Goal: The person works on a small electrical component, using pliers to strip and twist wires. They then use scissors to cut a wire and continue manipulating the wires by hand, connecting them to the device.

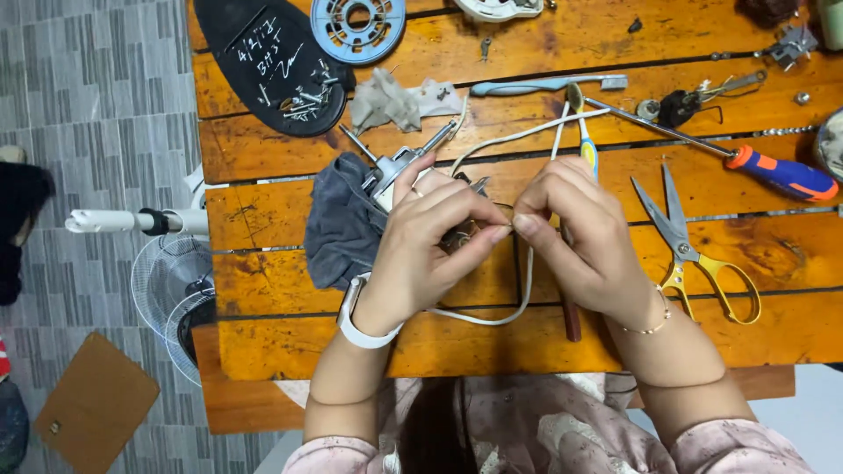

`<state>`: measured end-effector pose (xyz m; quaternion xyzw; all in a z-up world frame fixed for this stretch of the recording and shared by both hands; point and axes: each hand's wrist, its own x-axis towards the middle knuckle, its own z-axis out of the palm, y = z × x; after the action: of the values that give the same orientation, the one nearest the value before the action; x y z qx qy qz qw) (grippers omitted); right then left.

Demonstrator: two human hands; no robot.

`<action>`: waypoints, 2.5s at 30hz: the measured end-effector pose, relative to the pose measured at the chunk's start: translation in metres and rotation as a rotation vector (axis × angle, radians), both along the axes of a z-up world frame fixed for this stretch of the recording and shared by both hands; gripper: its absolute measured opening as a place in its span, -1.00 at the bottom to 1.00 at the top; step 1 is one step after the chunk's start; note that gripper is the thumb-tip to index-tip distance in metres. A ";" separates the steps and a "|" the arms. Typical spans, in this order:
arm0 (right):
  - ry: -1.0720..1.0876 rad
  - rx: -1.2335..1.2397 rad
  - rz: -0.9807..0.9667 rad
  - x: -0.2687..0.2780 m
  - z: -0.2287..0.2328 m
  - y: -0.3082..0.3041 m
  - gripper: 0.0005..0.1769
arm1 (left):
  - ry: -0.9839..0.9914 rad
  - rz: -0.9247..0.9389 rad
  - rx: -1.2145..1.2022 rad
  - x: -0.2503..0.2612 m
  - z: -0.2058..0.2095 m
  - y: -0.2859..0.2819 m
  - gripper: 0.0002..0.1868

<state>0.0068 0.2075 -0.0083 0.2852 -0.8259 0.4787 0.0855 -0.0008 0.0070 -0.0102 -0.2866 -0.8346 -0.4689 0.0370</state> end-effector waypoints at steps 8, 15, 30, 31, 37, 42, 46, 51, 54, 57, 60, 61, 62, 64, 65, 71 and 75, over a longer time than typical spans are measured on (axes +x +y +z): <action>-0.796 -0.503 0.077 0.003 -0.017 0.009 -0.75 | 0.106 -0.058 0.030 0.000 -0.004 0.004 -0.91; -0.777 -0.806 0.168 -0.005 -0.015 0.012 -0.72 | 0.043 -0.037 0.104 0.001 -0.005 0.004 -0.88; 0.367 -0.008 -0.056 -0.003 -0.003 0.019 -0.96 | -0.015 -0.025 0.163 0.006 -0.002 0.002 -0.92; 0.387 0.012 -0.040 -0.004 -0.002 0.019 -0.95 | -0.006 -0.028 0.151 0.006 0.000 0.003 -0.92; 0.411 0.063 -0.011 -0.005 -0.002 0.020 -0.91 | 0.054 -0.055 0.109 0.006 0.000 0.003 -0.89; 0.476 0.135 -0.012 -0.004 -0.004 0.022 -0.88 | 0.060 -0.082 0.093 0.005 0.003 0.003 -0.87; 0.513 0.255 -0.005 -0.004 -0.004 0.023 -0.79 | 0.137 -0.061 0.015 0.005 0.006 0.002 -0.87; 0.373 0.236 0.031 -0.003 0.000 0.015 -0.77 | 0.252 -0.126 -0.078 0.003 0.007 -0.003 -0.91; 0.297 0.180 0.076 -0.005 0.003 0.007 -0.65 | 0.288 -0.106 -0.203 0.007 0.008 -0.007 -0.87; 0.229 0.175 0.090 -0.004 0.001 0.005 -0.63 | 0.353 -0.075 -0.227 0.007 0.006 -0.008 -0.86; 0.175 0.129 0.111 -0.003 0.001 0.003 -0.62 | 0.371 -0.079 -0.247 0.009 0.006 -0.008 -0.83; 0.167 0.111 0.117 -0.002 0.002 0.002 -0.61 | 0.369 -0.086 -0.237 0.008 0.006 -0.008 -0.82; 0.157 0.090 0.124 -0.002 0.003 0.001 -0.60 | 0.365 -0.092 -0.228 0.008 0.006 -0.008 -0.82; 0.162 0.093 0.122 -0.002 0.001 0.002 -0.60 | 0.345 -0.101 -0.201 0.008 0.005 -0.007 -0.83; 0.168 0.097 0.121 -0.002 -0.001 0.002 -0.60 | 0.325 -0.109 -0.172 0.008 0.004 -0.007 -0.84; -0.100 0.067 0.059 0.004 0.004 0.003 -0.77 | 0.559 -0.012 -0.297 0.015 -0.006 -0.006 -0.84; -0.385 -0.033 0.181 0.003 0.002 0.019 -0.63 | 0.570 -0.001 -0.292 0.012 0.002 0.001 -0.84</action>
<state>0.0100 0.2261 -0.0061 0.2600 -0.7900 0.5436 -0.1126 0.0107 0.0084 -0.0081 -0.4090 -0.8490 -0.2449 0.2278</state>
